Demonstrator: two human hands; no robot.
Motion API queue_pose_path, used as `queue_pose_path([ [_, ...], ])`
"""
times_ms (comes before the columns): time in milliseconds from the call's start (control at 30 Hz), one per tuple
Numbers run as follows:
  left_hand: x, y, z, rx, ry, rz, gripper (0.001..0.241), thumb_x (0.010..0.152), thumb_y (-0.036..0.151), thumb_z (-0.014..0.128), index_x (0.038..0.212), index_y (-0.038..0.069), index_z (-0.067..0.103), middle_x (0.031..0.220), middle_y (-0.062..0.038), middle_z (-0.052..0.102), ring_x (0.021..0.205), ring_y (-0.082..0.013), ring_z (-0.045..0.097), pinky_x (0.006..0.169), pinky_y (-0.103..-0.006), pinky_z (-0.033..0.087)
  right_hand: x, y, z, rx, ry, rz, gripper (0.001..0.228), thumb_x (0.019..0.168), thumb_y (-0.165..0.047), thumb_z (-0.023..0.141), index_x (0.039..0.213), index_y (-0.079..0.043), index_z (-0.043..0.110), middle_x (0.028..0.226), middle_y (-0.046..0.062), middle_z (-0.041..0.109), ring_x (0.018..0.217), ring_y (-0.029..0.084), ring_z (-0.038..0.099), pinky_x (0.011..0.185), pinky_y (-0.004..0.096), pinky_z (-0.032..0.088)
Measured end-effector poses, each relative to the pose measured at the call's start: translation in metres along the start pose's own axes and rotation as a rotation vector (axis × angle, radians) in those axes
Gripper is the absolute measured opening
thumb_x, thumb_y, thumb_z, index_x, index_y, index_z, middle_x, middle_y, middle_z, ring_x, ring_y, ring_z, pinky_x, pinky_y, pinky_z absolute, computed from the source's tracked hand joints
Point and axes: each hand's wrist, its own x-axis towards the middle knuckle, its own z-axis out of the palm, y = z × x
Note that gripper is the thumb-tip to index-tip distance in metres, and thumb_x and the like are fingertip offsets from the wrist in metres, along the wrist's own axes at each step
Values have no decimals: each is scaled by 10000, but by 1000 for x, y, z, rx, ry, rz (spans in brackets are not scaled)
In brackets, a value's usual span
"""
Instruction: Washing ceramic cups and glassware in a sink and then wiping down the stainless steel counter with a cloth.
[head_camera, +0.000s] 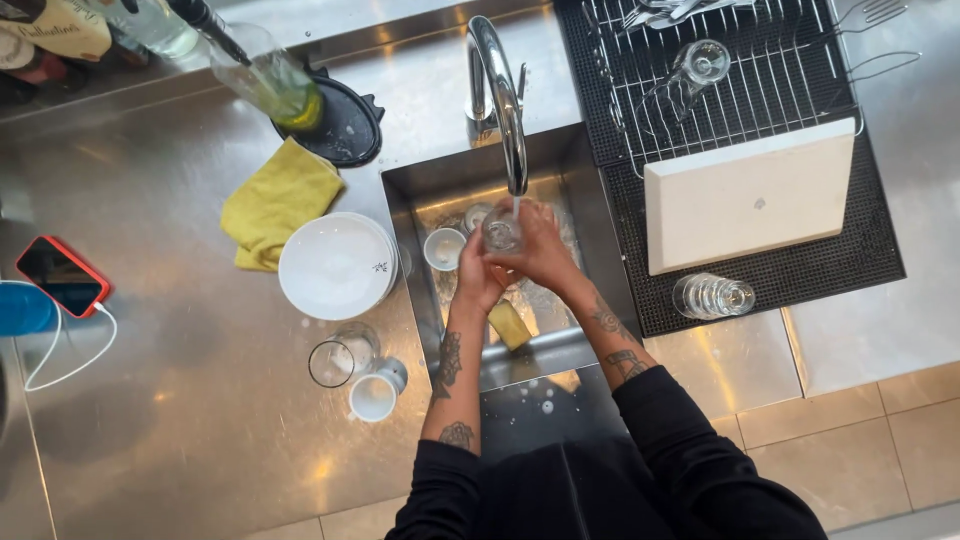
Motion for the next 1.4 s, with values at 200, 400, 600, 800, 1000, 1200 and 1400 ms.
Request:
queue_pose_path([
  [200, 24, -20, -27, 529, -108, -166, 470, 1063, 492, 462, 1232, 82, 615, 932, -146, 703, 803, -332, 691, 774, -495, 588, -8, 40, 0, 871, 219, 402, 653, 821, -214, 861, 1296, -84, 432, 1276, 141, 653, 1152, 238, 647, 919, 365, 582],
  [400, 20, -58, 42, 2034, 277, 439, 648, 823, 323, 771, 1362, 87, 498, 1255, -202, 572, 1110, -424, 589, 911, -550, 518, -28, -24, -161, 125, -64, 693, 854, 719, -342, 863, 1332, -63, 338, 1268, 157, 706, 998, 281, 736, 815, 393, 589],
  [600, 116, -89, 3, 2444, 280, 516, 811, 768, 78, 733, 1492, 271, 422, 1476, -224, 404, 1216, -475, 516, 879, -653, 464, -66, -87, -274, -778, -268, 707, 774, 705, -532, 840, 1323, -120, 622, 1321, 120, 647, 987, 342, 729, 851, 454, 582],
  [800, 103, -60, 20, 2218, 143, 522, 694, 815, 115, 760, 1445, 225, 489, 1397, -202, 517, 1283, -396, 568, 1003, -623, 462, -82, -49, -271, -909, -542, 758, 693, 738, -515, 806, 1306, -170, 612, 1243, 79, 677, 954, 314, 738, 781, 457, 596],
  [1000, 36, -28, 16, 1092, 120, 578, 697, 853, 115, 758, 1466, 175, 432, 1321, -129, 518, 1150, -331, 628, 940, -537, 565, -86, -26, -232, -969, -672, 728, 691, 768, -533, 811, 1268, -167, 504, 998, 119, 754, 898, 346, 737, 733, 474, 580],
  [1200, 4, -32, -6, 90, -4, 335, 479, 954, 177, 650, 1382, 154, 438, 1285, -114, 598, 1083, -295, 656, 863, -487, 597, -101, -27, -209, -1326, -363, 338, 781, 548, -646, 820, 1115, -136, 652, 1115, 77, 693, 1141, 342, 663, 865, 517, 542],
  [1400, 1, -24, 6, 7, -119, 242, 413, 1007, 254, 553, 1379, 73, 542, 1200, -147, 672, 1016, -270, 692, 840, -353, 582, -59, -2, -107, -374, -263, 296, 697, 863, -454, 798, 1353, -10, 577, 1273, 197, 646, 1159, 364, 640, 973, 473, 523],
])
